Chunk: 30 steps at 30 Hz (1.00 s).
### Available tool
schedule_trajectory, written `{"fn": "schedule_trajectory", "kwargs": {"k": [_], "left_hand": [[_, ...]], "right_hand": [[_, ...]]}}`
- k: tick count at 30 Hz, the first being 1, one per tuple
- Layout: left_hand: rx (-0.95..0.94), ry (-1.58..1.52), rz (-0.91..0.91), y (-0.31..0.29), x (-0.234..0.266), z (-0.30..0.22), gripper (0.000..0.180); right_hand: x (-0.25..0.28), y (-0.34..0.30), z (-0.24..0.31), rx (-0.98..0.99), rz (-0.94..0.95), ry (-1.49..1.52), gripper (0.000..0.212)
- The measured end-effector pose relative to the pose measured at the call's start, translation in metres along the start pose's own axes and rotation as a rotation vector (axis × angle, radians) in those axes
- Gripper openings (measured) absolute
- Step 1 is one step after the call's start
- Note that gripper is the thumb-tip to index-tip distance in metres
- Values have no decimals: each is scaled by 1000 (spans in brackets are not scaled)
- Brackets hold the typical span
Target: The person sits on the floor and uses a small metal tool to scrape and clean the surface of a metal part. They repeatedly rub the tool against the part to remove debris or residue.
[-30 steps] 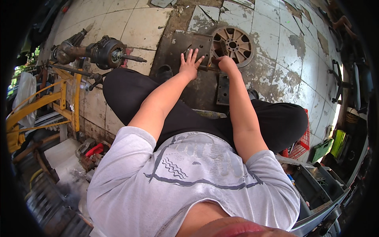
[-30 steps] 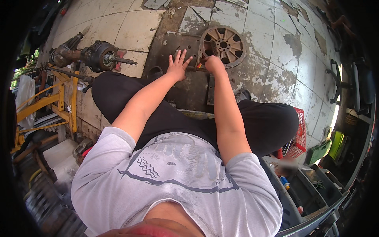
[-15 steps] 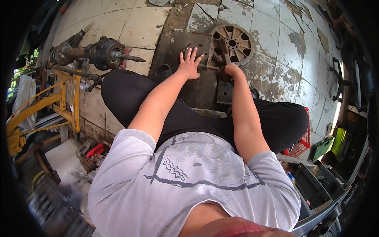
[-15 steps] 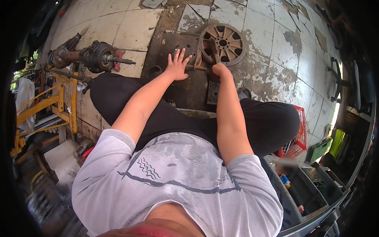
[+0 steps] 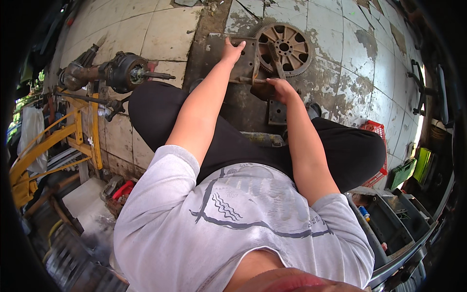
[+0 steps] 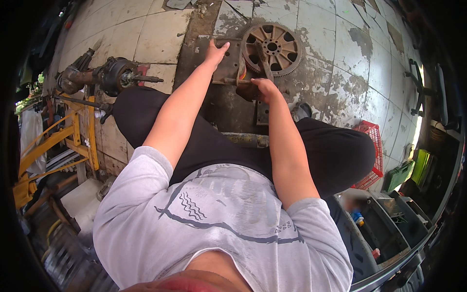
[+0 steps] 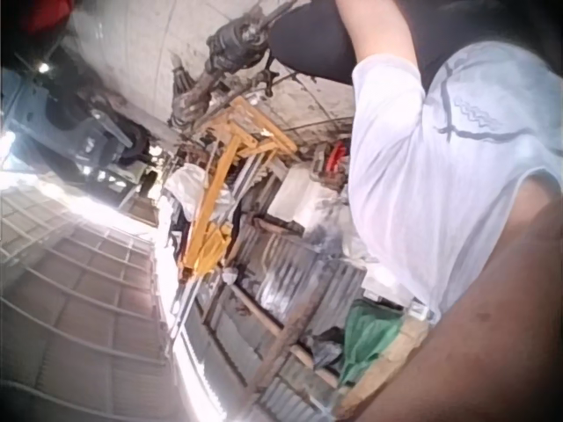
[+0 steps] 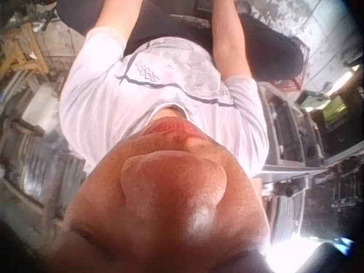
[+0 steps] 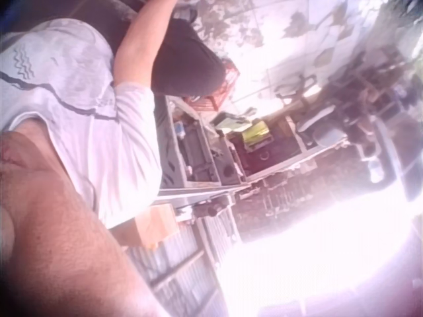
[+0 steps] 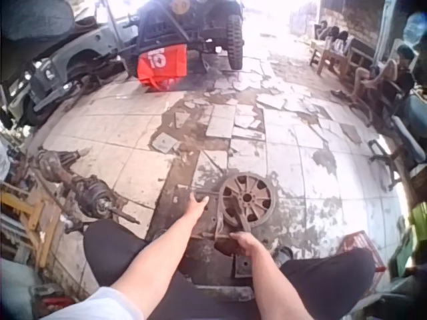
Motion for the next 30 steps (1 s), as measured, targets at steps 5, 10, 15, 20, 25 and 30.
{"fn": "schedule_trajectory", "kwargs": {"k": [5,10,15,20,25,30], "left_hand": [[68,-63,-205,4,-2,-5,56],[-39,-238,-191,-19,-3,-32,36],[-250,-503,-87,-31,28,-50,29],[-340,-704,127,-42,44,-56,41],[-263,-559,135,-76,53,-58,46],[-69,-298,-26,-104,70,-56,37]], "right_hand": [[1,0,-7,49,35,82,31],[13,17,-4,115,21,-21,31],[-5,-1,31,250,-78,-124,30],[3,14,32,396,-118,-157,32],[11,29,17,547,-242,-242,27],[0,23,25,608,-266,-328,31]]}}
Point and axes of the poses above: each hand's wrist, its own y-axis towards the middle knuckle, its own x-axis out of the back of the hand, z = x × y, the point moved 1 cm from there along y, towards the middle knuckle, and after that the axes turned 2 degrees about x, right-handed, at the moved point
